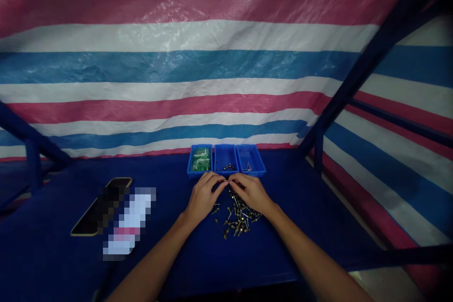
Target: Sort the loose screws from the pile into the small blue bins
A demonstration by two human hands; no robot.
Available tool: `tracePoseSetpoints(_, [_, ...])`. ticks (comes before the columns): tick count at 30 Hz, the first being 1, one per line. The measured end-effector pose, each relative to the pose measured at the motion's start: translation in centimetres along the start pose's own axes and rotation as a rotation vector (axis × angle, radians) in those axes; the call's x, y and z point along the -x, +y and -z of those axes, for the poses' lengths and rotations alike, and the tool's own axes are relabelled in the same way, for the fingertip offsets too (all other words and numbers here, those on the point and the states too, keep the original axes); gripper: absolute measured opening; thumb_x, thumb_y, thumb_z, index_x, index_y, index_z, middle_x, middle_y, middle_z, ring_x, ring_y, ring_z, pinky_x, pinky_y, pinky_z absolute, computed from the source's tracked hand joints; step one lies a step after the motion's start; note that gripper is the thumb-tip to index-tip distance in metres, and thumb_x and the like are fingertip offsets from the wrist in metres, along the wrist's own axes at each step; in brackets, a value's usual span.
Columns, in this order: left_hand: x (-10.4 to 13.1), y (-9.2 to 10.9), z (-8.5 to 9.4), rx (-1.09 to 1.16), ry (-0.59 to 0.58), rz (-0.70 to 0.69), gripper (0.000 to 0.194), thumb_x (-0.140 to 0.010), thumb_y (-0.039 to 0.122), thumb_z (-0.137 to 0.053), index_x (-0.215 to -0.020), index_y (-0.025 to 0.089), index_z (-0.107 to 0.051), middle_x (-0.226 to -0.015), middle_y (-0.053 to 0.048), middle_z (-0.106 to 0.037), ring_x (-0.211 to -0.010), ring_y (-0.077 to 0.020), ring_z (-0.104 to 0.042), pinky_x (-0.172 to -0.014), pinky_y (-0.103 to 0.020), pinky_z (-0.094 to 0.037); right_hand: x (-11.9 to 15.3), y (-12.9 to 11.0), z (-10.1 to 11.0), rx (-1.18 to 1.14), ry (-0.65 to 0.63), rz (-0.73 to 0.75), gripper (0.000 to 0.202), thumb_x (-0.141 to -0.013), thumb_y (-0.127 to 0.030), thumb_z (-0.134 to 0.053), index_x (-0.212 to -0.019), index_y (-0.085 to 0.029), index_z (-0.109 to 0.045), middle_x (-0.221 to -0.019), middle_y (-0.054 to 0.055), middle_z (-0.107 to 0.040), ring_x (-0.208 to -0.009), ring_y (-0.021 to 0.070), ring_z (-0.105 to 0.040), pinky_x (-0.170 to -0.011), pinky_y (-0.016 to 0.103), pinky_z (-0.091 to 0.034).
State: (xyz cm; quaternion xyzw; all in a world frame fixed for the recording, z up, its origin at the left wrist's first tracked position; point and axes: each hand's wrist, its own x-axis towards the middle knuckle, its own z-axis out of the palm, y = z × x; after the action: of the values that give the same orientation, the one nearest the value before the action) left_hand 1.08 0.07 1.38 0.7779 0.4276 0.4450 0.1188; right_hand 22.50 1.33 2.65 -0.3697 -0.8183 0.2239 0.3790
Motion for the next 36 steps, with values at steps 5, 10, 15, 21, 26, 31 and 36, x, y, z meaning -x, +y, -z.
tracePoseSetpoints(5, [0.1,0.0,0.0,-0.002,-0.018,-0.001,0.018,-0.105,0.034,-0.062,-0.117,0.024,-0.07,-0.099,-0.005,-0.07,-0.097,-0.0214,-0.066,-0.085,-0.035,-0.057,-0.1,-0.4,0.3,0.025,0.002,0.004,0.02,-0.108,-0.029,-0.05,-0.111,-0.024,-0.069,-0.098,0.003,-0.075,-0.085,0.0184,-0.07,-0.078,0.027,-0.05])
tracePoseSetpoints(10, [0.1,0.0,0.0,-0.038,-0.044,0.025,0.018,-0.106,0.032,-0.059,-0.119,0.025,-0.068,-0.103,-0.004,-0.07,-0.1,-0.0215,-0.065,-0.086,-0.035,-0.056,-0.1,-0.3,0.4,0.057,0.007,-0.014,0.022,-0.109,-0.031,-0.047,-0.105,-0.024,-0.067,-0.087,0.002,-0.071,-0.076,0.0176,-0.067,-0.073,0.027,-0.048])
tracePoseSetpoints(15, [0.1,-0.2,-0.1,-0.11,-0.078,0.06,0.016,-0.107,0.032,-0.056,-0.112,0.024,-0.069,-0.1,-0.003,-0.069,-0.099,-0.0216,-0.065,-0.087,-0.037,-0.054,0.0,0.0,0.3,0.09,0.057,-0.032,0.023,-0.109,-0.032,-0.045,-0.104,-0.024,-0.066,-0.084,0.002,-0.07,-0.076,0.0181,-0.067,-0.071,0.027,-0.046])
tracePoseSetpoints(21, [0.2,-0.5,-0.3,-0.14,-0.129,0.06,0.017,-0.107,0.03,-0.056,-0.101,0.024,-0.071,-0.096,-0.002,-0.069,-0.095,-0.022,-0.064,-0.082,-0.036,-0.053,0.0,0.9,0.2,0.176,0.225,-0.102,0.024,-0.109,-0.035,-0.047,-0.111,-0.023,-0.068,-0.089,0.004,-0.075,-0.073,0.0189,-0.069,-0.069,0.028,-0.046])
tracePoseSetpoints(26, [0.2,-0.6,-0.4,-0.138,-0.17,0.069,0.015,-0.106,0.03,-0.057,-0.102,0.024,-0.071,-0.096,-0.002,-0.069,-0.095,-0.0223,-0.064,-0.082,-0.036,-0.053,0.0,1.7,0.1,0.235,0.299,-0.145,0.025,-0.108,-0.037,-0.05,-0.106,-0.024,-0.07,-0.08,0.002,-0.072,-0.064,0.0172,-0.064,-0.067,0.027,-0.045])
tracePoseSetpoints(31, [0.2,-0.6,-0.4,-0.116,-0.198,0.038,0.014,-0.105,0.03,-0.059,-0.107,0.025,-0.072,-0.096,-0.002,-0.068,-0.092,-0.0213,-0.064,-0.083,-0.036,-0.053,0.1,2.0,-0.1,0.242,0.312,-0.138,0.025,-0.107,-0.038,-0.052,-0.105,-0.023,-0.072,-0.084,0.004,-0.074,-0.071,0.0189,-0.068,-0.068,0.028,-0.046])
tracePoseSetpoints(36, [0.1,-0.4,-0.3,-0.092,-0.219,-0.002,0.016,-0.105,0.03,-0.058,-0.111,0.025,-0.072,-0.098,-0.003,-0.069,-0.091,-0.021,-0.065,-0.091,-0.039,-0.053,0.0,2.2,-0.3,0.239,0.317,-0.133,0.026,-0.107,-0.039,-0.053,-0.102,-0.023,-0.073,-0.083,0.003,-0.074,-0.071,0.0189,-0.068,-0.068,0.028,-0.046])
